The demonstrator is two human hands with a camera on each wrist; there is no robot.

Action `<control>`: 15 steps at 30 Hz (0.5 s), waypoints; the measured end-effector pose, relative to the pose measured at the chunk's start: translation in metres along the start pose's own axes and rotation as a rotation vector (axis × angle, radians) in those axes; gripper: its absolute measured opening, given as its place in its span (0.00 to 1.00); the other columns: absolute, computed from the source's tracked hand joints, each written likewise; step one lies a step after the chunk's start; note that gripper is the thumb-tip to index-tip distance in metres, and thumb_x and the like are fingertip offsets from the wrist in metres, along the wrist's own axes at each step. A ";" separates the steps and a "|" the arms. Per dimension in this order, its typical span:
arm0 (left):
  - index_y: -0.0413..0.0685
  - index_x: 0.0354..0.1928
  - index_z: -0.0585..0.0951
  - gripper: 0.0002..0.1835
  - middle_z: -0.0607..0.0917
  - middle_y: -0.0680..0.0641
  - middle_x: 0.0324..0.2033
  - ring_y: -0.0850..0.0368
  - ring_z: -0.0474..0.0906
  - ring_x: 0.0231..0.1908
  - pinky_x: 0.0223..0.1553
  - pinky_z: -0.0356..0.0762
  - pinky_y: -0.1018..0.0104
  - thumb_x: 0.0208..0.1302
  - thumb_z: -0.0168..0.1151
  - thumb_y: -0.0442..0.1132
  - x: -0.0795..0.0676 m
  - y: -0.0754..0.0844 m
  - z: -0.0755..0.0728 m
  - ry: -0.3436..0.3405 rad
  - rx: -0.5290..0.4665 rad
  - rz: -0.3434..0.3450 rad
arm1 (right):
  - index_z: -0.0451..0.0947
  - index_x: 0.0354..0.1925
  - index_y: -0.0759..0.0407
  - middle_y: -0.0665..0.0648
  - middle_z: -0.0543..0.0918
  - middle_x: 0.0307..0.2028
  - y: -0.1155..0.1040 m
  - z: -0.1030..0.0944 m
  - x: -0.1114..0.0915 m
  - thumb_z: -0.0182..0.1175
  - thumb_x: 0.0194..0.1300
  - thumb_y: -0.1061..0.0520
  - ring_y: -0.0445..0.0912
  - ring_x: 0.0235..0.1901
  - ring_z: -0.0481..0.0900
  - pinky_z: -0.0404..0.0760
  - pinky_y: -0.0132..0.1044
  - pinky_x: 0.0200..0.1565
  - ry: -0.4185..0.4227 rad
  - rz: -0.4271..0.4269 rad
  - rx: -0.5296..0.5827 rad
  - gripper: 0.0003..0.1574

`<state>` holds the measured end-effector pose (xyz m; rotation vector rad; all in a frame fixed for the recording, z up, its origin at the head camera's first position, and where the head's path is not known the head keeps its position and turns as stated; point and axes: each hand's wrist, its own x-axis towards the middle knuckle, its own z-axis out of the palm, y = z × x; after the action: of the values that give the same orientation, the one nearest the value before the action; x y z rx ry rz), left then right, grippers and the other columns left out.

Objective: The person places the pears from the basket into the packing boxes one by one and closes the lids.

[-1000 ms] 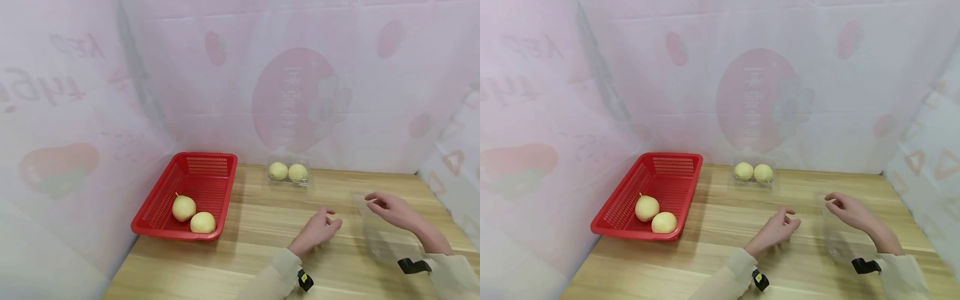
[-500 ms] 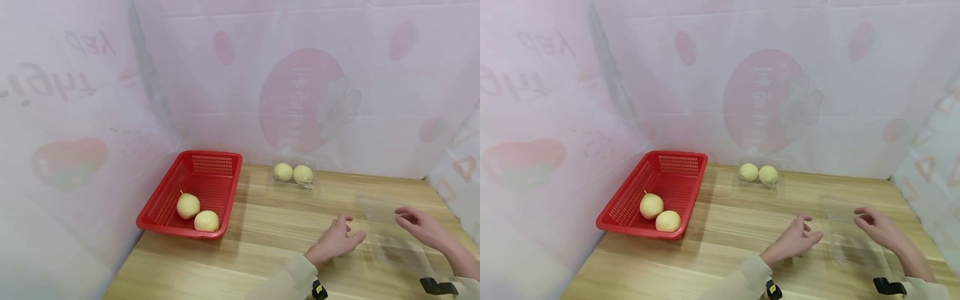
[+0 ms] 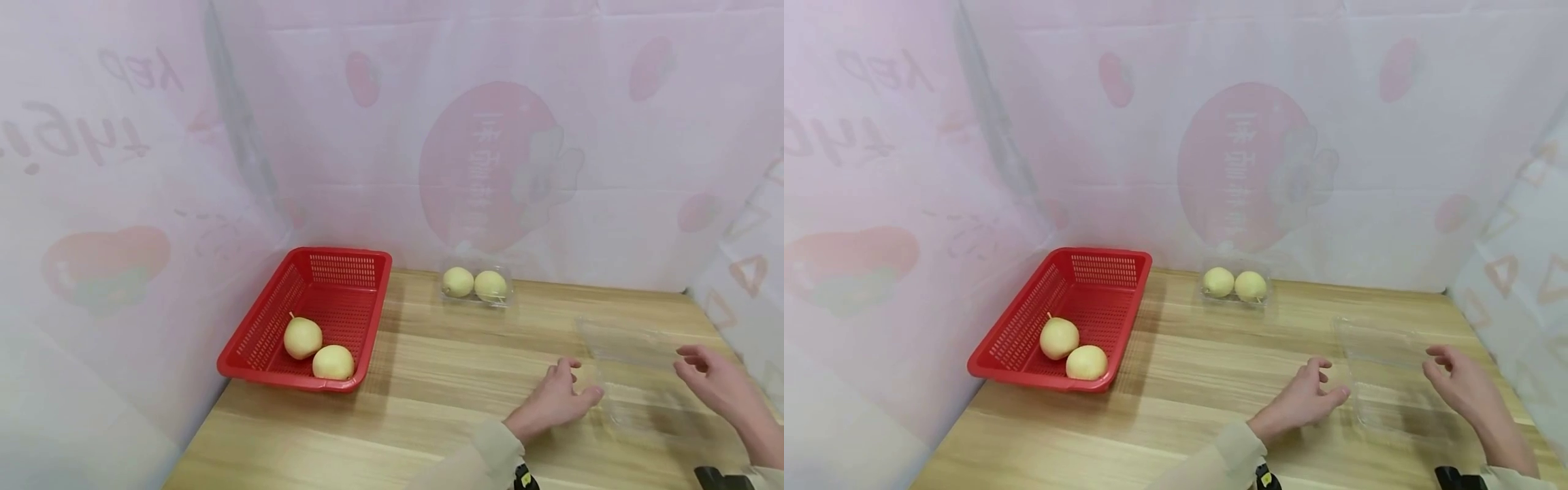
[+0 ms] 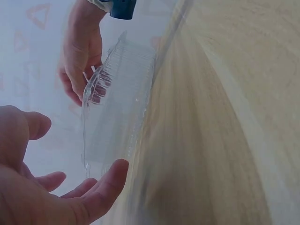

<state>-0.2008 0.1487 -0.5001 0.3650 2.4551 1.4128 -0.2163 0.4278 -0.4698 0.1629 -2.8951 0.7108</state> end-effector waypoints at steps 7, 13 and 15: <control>0.61 0.64 0.67 0.28 0.76 0.56 0.45 0.66 0.73 0.38 0.42 0.74 0.70 0.64 0.58 0.56 0.002 0.003 0.009 0.013 0.023 0.009 | 0.68 0.52 0.79 0.86 0.75 0.44 0.014 0.000 -0.005 0.50 0.66 0.57 0.77 0.40 0.75 0.74 0.60 0.33 0.007 0.074 -0.059 0.26; 0.60 0.62 0.67 0.27 0.75 0.55 0.42 0.66 0.72 0.38 0.43 0.73 0.71 0.63 0.59 0.54 0.005 0.005 0.016 0.031 0.017 -0.005 | 0.65 0.53 0.83 0.88 0.73 0.45 0.024 0.003 -0.008 0.53 0.67 0.56 0.77 0.40 0.74 0.74 0.60 0.34 -0.035 0.093 -0.101 0.30; 0.61 0.62 0.67 0.27 0.76 0.55 0.43 0.66 0.72 0.39 0.44 0.74 0.71 0.63 0.59 0.54 0.005 0.006 0.018 0.030 0.026 -0.018 | 0.64 0.54 0.84 0.88 0.73 0.45 0.027 0.004 -0.009 0.52 0.68 0.55 0.77 0.40 0.75 0.76 0.59 0.34 -0.069 0.094 -0.097 0.31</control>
<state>-0.1985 0.1680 -0.5047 0.3287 2.4962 1.3909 -0.2121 0.4505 -0.4871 0.0413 -3.0128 0.5885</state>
